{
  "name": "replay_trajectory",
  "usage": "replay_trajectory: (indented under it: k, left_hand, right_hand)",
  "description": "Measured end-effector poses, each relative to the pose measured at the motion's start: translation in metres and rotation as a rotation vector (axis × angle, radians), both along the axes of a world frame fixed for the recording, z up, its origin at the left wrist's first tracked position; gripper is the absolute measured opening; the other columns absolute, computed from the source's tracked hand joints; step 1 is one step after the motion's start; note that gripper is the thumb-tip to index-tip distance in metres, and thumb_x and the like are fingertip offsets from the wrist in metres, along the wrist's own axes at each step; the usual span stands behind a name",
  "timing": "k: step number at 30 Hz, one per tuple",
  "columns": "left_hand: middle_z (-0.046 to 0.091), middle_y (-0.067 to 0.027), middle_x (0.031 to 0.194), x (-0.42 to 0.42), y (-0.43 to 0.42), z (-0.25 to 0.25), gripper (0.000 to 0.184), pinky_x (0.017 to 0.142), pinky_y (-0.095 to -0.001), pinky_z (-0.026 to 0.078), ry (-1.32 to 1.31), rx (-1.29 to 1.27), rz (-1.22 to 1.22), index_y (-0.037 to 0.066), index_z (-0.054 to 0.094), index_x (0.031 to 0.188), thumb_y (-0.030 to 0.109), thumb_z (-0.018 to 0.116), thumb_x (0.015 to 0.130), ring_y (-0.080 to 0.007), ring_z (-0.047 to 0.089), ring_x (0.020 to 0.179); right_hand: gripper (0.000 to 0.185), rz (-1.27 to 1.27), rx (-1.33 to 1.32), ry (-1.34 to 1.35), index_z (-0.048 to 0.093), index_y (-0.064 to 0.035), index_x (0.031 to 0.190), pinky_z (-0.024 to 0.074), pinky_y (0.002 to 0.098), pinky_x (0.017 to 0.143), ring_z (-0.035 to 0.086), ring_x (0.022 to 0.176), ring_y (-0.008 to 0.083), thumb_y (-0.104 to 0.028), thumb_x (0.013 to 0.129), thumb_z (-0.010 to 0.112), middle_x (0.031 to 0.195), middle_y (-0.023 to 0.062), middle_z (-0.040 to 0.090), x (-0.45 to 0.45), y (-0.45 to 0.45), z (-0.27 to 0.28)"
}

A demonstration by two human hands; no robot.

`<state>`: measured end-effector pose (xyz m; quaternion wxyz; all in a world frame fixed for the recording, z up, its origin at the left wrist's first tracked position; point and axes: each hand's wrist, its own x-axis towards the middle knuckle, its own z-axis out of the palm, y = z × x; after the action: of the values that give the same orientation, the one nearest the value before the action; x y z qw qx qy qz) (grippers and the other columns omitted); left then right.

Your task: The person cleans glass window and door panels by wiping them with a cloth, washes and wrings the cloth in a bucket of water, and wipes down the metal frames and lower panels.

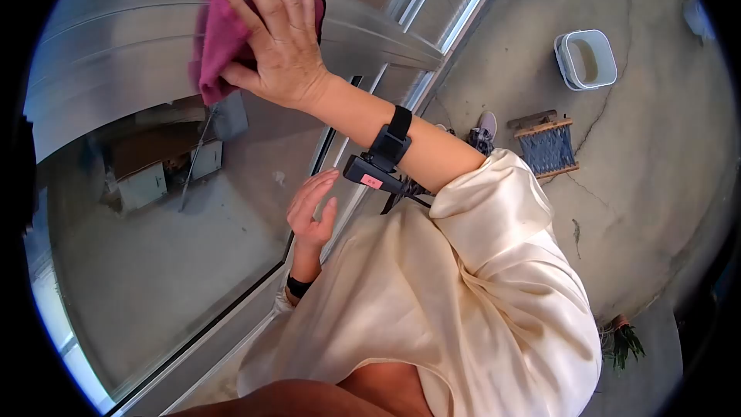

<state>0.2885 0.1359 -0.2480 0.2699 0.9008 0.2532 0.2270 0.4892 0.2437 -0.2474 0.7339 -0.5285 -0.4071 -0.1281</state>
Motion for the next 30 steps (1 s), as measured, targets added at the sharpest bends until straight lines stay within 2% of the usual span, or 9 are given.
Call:
replay_trajectory:
  k: [3, 6, 9, 13, 15, 17, 19, 23, 30]
  left_hand:
    - [0.065, -0.0198, 0.099, -0.001, 0.0, -0.007, 0.03, 0.087, -0.0414, 0.048, 0.073, -0.082, -0.051, -0.005, 0.06, 0.101, -0.006, 0.056, 0.072, -0.0331, 0.062, 0.098]
    - [0.065, -0.0193, 0.101, -0.006, 0.003, -0.021, 0.031, 0.088, -0.0404, 0.047, 0.092, -0.165, -0.078, -0.005, 0.059, 0.102, -0.007, 0.056, 0.072, -0.0323, 0.062, 0.098]
    - [0.065, -0.0186, 0.102, -0.012, 0.009, -0.034, 0.032, 0.088, -0.0396, 0.047, 0.135, -0.218, -0.115, -0.004, 0.059, 0.105, -0.007, 0.055, 0.073, -0.0314, 0.062, 0.098]
    - [0.064, -0.0175, 0.105, -0.104, -0.046, -0.064, 0.033, 0.09, -0.0386, 0.045, 0.16, -0.181, -0.081, -0.003, 0.058, 0.108, -0.008, 0.054, 0.076, -0.0298, 0.061, 0.1]
    - [0.063, -0.0172, 0.106, -0.12, -0.054, -0.083, 0.032, 0.09, -0.0382, 0.045, 0.18, -0.189, -0.068, -0.002, 0.057, 0.109, -0.008, 0.054, 0.077, -0.0295, 0.06, 0.1]
    - [0.062, -0.0163, 0.108, -0.129, -0.044, -0.085, 0.033, 0.092, -0.037, 0.043, 0.175, -0.233, -0.081, -0.002, 0.057, 0.111, -0.007, 0.054, 0.079, -0.0283, 0.059, 0.103]
    - [0.062, -0.0159, 0.108, -0.124, -0.04, -0.084, 0.034, 0.092, -0.0362, 0.043, 0.208, -0.268, -0.085, -0.001, 0.057, 0.112, -0.007, 0.054, 0.079, -0.0275, 0.058, 0.103]
    - [0.062, -0.0146, 0.11, -0.126, -0.031, -0.103, 0.035, 0.093, -0.0339, 0.041, 0.292, -0.404, -0.087, 0.0, 0.056, 0.115, -0.005, 0.055, 0.08, -0.0251, 0.057, 0.105]
    - [0.06, -0.0127, 0.115, -0.122, 0.008, -0.176, 0.034, 0.09, -0.0325, 0.044, 0.667, -0.634, -0.023, 0.004, 0.057, 0.115, 0.008, 0.061, 0.081, -0.0276, 0.058, 0.106]
  right_hand:
    - [0.074, 0.085, -0.145, 0.136, 0.043, -0.001, 0.128, 0.0215, 0.0536, 0.104, 0.024, 0.131, 0.0387, -0.032, 0.066, 0.068, 0.143, 0.0167, 0.027, -0.009, -0.013, -0.087]
    - [0.063, 0.123, -0.272, 0.322, 0.039, 0.0059, 0.128, 0.018, 0.0489, 0.108, 0.018, 0.133, 0.0417, -0.03, 0.079, 0.058, 0.146, 0.0203, 0.018, -0.021, -0.026, -0.157]
    - [0.058, 0.117, -0.351, 0.667, 0.028, 0.0012, 0.136, 0.0161, 0.0428, 0.11, 0.015, 0.135, 0.0398, -0.033, 0.092, 0.043, 0.144, 0.0215, 0.021, -0.029, -0.023, -0.213]
    - [0.053, 0.051, -0.318, 0.785, 0.024, -0.0009, 0.138, 0.0142, 0.0399, 0.111, 0.013, 0.136, 0.0375, -0.033, 0.097, 0.032, 0.144, 0.0219, 0.022, -0.072, -0.035, -0.287]
    - [0.055, -0.008, -0.35, 1.05, 0.022, -0.0011, 0.139, 0.012, 0.0388, 0.112, 0.012, 0.137, 0.0353, -0.037, 0.098, 0.024, 0.146, 0.0212, 0.019, -0.071, -0.025, -0.328]
    - [0.058, 0.034, -0.439, 0.977, 0.019, -0.0018, 0.141, 0.009, 0.0377, 0.113, 0.009, 0.138, 0.0333, -0.04, 0.098, 0.022, 0.148, 0.0201, 0.015, -0.07, -0.023, -0.344]
    - [0.06, 0.038, -0.347, 1.276, 0.016, -0.0022, 0.143, 0.0078, 0.0372, 0.113, 0.007, 0.139, 0.0313, -0.041, 0.097, 0.021, 0.149, 0.0193, 0.012, -0.07, -0.032, -0.299]
    - [0.062, 0.055, -0.297, 1.045, 0.009, -0.0037, 0.144, 0.0045, 0.0375, 0.113, 0.002, 0.14, 0.0312, -0.043, 0.097, 0.021, 0.15, 0.018, 0.008, -0.119, -0.049, -0.245]
    - [0.067, -0.08, -0.353, 1.483, 0.012, -0.0004, 0.143, 0.0055, 0.0359, 0.113, 0.004, 0.14, 0.0291, -0.046, 0.095, 0.025, 0.15, 0.0161, 0.01, -0.072, 0.017, -0.388]
